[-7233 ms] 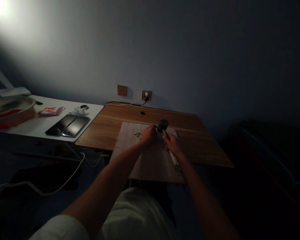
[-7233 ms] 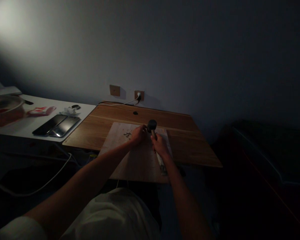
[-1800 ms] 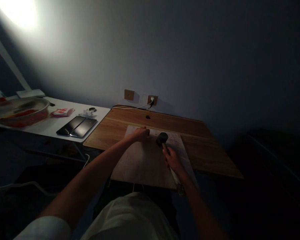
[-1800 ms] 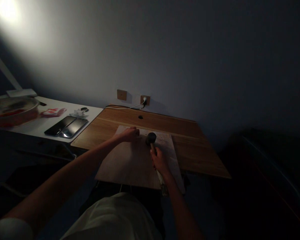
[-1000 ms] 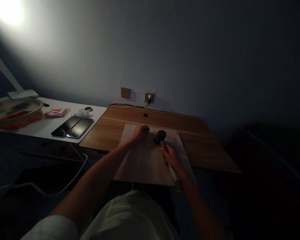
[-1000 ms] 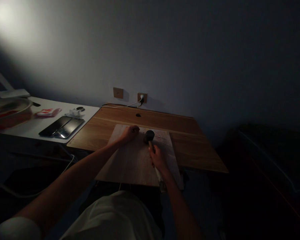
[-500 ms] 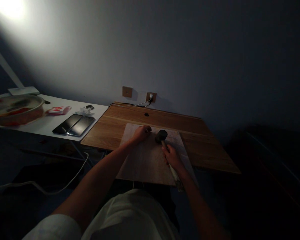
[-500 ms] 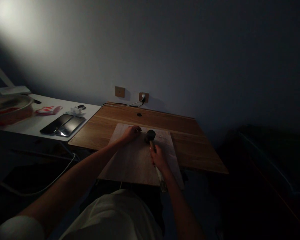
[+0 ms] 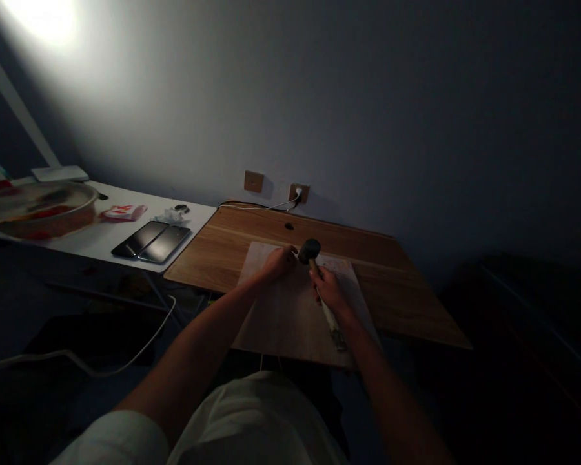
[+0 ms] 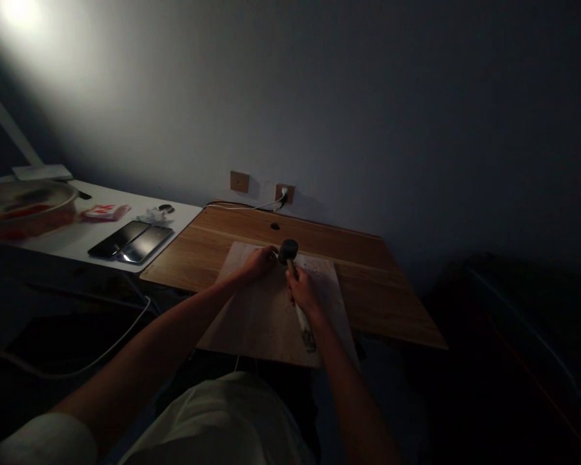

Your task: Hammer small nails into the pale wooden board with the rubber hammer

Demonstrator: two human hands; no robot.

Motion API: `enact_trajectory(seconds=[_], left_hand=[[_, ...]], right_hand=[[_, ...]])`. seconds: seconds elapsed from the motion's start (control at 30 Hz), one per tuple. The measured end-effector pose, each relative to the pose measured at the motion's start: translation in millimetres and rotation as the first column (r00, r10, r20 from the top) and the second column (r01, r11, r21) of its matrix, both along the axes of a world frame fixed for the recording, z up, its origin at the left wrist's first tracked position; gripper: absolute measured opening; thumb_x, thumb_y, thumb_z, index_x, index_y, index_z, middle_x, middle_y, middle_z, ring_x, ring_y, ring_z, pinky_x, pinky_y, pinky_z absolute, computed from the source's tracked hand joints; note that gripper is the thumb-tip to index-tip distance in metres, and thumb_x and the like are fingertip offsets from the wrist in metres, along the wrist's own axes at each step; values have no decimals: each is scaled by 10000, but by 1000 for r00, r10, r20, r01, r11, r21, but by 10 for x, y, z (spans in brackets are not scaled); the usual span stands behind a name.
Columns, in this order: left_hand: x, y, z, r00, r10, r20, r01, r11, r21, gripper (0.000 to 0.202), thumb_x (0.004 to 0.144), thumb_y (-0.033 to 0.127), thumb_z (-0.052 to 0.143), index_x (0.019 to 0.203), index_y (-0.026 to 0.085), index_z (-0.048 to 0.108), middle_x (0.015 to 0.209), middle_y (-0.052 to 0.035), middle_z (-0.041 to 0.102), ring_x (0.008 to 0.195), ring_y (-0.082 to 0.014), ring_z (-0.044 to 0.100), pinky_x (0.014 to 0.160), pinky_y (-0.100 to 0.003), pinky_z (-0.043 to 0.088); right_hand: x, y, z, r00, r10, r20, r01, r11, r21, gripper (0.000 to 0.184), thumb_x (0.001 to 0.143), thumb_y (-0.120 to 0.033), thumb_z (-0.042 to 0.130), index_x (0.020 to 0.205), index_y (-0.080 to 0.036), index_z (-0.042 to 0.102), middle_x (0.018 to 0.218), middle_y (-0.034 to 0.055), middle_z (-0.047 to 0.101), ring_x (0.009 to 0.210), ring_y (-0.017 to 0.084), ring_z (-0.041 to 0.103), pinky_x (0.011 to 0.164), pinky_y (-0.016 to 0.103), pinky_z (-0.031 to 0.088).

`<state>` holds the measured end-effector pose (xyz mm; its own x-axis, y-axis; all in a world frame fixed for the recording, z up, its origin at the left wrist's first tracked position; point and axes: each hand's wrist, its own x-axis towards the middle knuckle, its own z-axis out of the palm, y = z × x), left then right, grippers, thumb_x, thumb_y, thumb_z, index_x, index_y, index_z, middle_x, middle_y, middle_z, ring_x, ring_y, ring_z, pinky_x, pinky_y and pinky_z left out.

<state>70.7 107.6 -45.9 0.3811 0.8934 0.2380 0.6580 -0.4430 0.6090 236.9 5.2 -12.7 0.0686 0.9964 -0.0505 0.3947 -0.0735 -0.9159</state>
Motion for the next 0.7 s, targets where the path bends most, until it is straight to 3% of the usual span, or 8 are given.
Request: enact_trajectory(seconds=[0.27,0.5,0.7], left_hand=[[30,52,-42,999,45,-22,-46,999,-3,338,900,200,578,1234,201,630,1073,-80,755,961,-182,705,771,-218,497],[27,57,-42,997,65,32,-65,998,-12,367,882,220,623,1247,189,632,1062,-80,758,966,-215,706,769,-236,494],[6,9,16,998,63,24,-62,997,-40,361,882,180,600,1239,226,626,1041,-59,768,958,-174,717,752,-204,502]], right_hand=[[-144,125,17,996,2,90,-1,1000,-12,179,885,-388,494,801,-233,467,562,-90,468,338,70,425,330,192,329],[-175,84,16,994,3,106,-2,1000,-12,191,904,-410,498,840,-230,499,592,-76,503,353,76,461,331,193,338],[-161,98,-25,996,-11,87,13,1000,-12,222,907,-451,460,837,-240,471,615,-79,493,359,72,455,333,188,347]])
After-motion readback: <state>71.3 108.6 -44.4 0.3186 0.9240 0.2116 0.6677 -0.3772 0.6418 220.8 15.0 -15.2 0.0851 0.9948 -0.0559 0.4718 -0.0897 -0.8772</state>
